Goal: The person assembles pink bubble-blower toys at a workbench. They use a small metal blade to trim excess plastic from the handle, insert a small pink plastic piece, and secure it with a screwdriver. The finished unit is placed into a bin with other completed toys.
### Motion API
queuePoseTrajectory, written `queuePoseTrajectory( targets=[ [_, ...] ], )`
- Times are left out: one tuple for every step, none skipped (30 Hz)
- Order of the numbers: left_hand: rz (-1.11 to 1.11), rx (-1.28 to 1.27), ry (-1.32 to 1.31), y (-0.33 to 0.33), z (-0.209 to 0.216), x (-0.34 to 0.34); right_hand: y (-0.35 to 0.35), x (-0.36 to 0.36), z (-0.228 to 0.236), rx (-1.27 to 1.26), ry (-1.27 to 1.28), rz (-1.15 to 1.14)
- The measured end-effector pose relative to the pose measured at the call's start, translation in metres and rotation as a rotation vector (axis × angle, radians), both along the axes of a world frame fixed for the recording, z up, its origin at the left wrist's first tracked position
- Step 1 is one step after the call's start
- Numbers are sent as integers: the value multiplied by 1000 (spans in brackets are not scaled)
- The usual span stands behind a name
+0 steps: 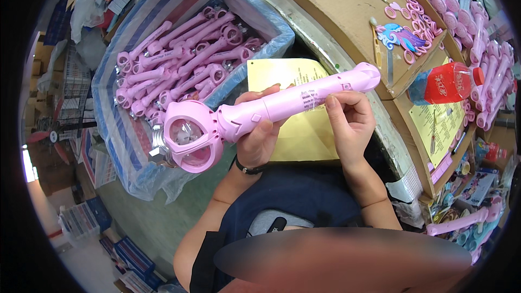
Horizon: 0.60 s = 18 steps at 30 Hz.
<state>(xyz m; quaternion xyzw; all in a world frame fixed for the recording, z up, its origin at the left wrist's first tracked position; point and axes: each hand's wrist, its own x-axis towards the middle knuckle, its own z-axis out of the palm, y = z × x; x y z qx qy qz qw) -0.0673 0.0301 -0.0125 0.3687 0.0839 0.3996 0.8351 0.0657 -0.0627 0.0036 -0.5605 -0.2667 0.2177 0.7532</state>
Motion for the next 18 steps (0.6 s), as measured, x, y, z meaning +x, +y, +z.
queuePoseTrajectory(
  targets=[
    [-2,0,-19,0,0,0,0,0,0,-3,-5,0],
    [-7,-1,-38,0,-1,0,0,0,0,-7,-9,0],
    [-12,-2,-58,0,-2,0,0,-1,-1,-6,-7,0],
    [-5,28,-41,0,-2,0,0,-1,-1,-18,-27,-8],
    [2,58,-24,0,-3,-1,0,-1,-1,-26,-40,-16],
    [8,88,-7,0,-4,-1,0,-1,-1,-34,-54,-24],
    [22,130,-4,-1,-5,-1,0,-1,-1,-37,-73,-26],
    [34,173,-1,-1,-5,0,0,-2,-2,-40,-92,-29],
    [39,220,2,-1,-6,-1,0,-1,-4,-42,-112,-34],
    [53,282,21,-2,-6,-1,0,-1,-6,-65,-183,-55],
    [61,365,29,-1,-6,-2,1,-1,-9,-88,-254,-78],
    [72,436,46,-1,-5,-2,2,0,-11,-118,-323,-110],
    [77,511,63,0,-5,-3,3,1,-14,-97,-311,-135],
    [90,546,99,-1,-3,-5,3,3,-16,-81,-296,-168],
    [104,560,68,1,-2,-5,4,5,-18,-79,-293,-185],
    [121,575,38,4,0,-7,1,13,-16,-155,-291,-214],
    [133,598,13,8,3,-9,0,21,-14,-132,-179,-243],
    [126,534,-19,12,8,-13,-3,31,-10,-144,-296,-290]
  ],
)
